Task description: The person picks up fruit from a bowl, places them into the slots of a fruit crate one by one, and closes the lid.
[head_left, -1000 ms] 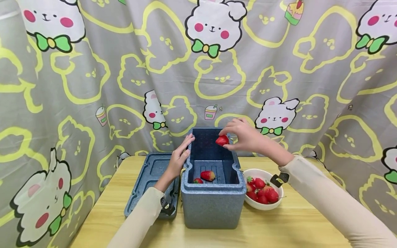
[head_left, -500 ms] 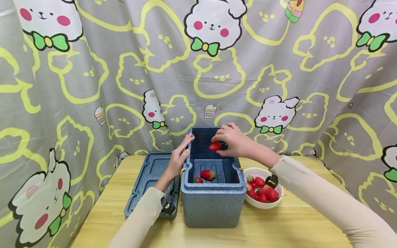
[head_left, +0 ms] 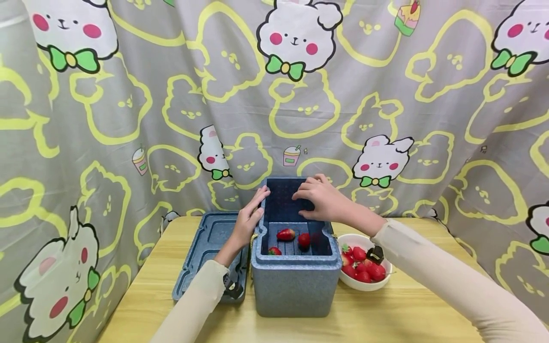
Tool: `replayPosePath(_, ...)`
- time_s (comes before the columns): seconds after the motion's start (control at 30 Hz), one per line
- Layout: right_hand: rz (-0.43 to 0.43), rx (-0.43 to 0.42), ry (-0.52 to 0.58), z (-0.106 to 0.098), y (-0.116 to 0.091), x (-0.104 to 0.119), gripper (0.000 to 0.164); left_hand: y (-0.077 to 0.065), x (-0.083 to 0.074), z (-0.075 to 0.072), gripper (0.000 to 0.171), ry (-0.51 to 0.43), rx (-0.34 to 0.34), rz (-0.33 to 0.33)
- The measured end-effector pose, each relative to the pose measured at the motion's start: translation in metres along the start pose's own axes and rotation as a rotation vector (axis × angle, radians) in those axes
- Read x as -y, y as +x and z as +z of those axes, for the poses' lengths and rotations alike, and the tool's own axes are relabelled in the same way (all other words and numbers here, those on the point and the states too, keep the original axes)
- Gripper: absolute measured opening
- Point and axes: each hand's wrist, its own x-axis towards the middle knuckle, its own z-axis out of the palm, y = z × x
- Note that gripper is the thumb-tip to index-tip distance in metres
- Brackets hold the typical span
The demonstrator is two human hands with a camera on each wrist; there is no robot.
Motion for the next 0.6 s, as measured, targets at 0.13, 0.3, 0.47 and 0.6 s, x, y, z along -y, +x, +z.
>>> replayPosePath(0.13, -0.002, -0.009, 0.008, 0.001, -0.002, -0.002, 0.032, -0.001, -0.001, 0.001, 0.048, -0.001, 0.002, -0.004)
replayPosePath(0.3, -0.008, -0.034, 0.009, 0.000, -0.006, -0.005, 0.031, 0.000, 0.000, 0.001, 0.048, -0.010, 0.006, 0.006)
replayPosePath(0.47, 0.001, -0.070, 0.010, -0.006, -0.011, -0.008, 0.032, 0.000, 0.001, 0.001, 0.048, 0.002, 0.001, 0.002)
replayPosePath(0.6, 0.018, -0.116, 0.037, -0.011, -0.016, -0.011, 0.033, 0.000, 0.001, 0.001, 0.049, 0.006, 0.003, -0.010)
